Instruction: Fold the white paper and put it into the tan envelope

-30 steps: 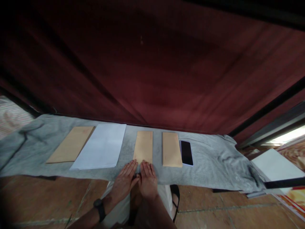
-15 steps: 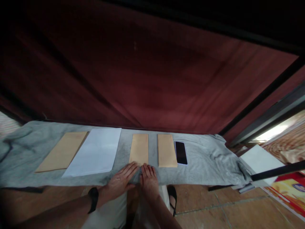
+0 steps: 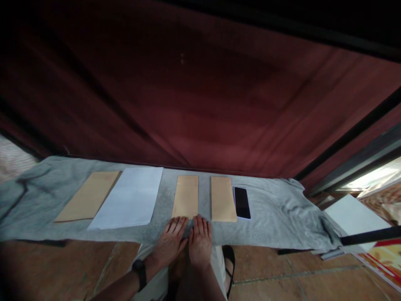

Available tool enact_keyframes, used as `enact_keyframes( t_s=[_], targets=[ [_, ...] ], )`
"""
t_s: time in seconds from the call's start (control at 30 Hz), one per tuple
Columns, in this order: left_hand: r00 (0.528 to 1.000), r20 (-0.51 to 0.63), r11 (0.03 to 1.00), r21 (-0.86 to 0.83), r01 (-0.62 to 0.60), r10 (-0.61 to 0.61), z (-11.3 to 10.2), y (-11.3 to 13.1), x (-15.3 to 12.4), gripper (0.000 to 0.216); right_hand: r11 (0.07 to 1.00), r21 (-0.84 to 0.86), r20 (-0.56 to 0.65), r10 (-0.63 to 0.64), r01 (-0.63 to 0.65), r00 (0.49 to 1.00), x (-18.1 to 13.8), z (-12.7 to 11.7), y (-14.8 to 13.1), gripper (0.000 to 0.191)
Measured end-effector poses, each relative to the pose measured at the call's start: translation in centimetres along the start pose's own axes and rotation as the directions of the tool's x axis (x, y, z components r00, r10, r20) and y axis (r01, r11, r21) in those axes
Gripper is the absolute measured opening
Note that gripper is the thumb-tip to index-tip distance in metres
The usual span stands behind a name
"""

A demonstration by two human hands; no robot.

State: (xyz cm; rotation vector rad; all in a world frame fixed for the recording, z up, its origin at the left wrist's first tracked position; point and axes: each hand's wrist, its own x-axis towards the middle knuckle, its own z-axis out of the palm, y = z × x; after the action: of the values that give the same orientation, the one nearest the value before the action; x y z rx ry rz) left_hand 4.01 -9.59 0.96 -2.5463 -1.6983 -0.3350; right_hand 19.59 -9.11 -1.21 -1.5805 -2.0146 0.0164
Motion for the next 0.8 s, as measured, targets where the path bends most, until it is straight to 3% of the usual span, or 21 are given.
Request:
enact_keyframes(
  t_s=[0.23,0.53,0.8],
  targets=[
    [1.000,0.018,1.000,0.015,-0.026,0.026,0.6,0.0,-0.3,0.058,0.993,0.067,0.052,-0.102,0.099,0.993,0.7,-0.1,-1.5,0.044],
    [0.995,-0.089,0.999,-0.014,0.033,-0.034,1.4,-0.5,-1.3,0.055,0.996,0.078,0.017,-0.051,0.049,0.999,-0.4,-0.2,-0.2,0.044],
    [0.998,0.015,0.998,0.037,0.055,-0.055,-0.6,0.1,1.7,0.052,0.962,0.173,-0.024,0.221,-0.213,0.975,3.9,-0.2,-0.2,0.040]
  ],
)
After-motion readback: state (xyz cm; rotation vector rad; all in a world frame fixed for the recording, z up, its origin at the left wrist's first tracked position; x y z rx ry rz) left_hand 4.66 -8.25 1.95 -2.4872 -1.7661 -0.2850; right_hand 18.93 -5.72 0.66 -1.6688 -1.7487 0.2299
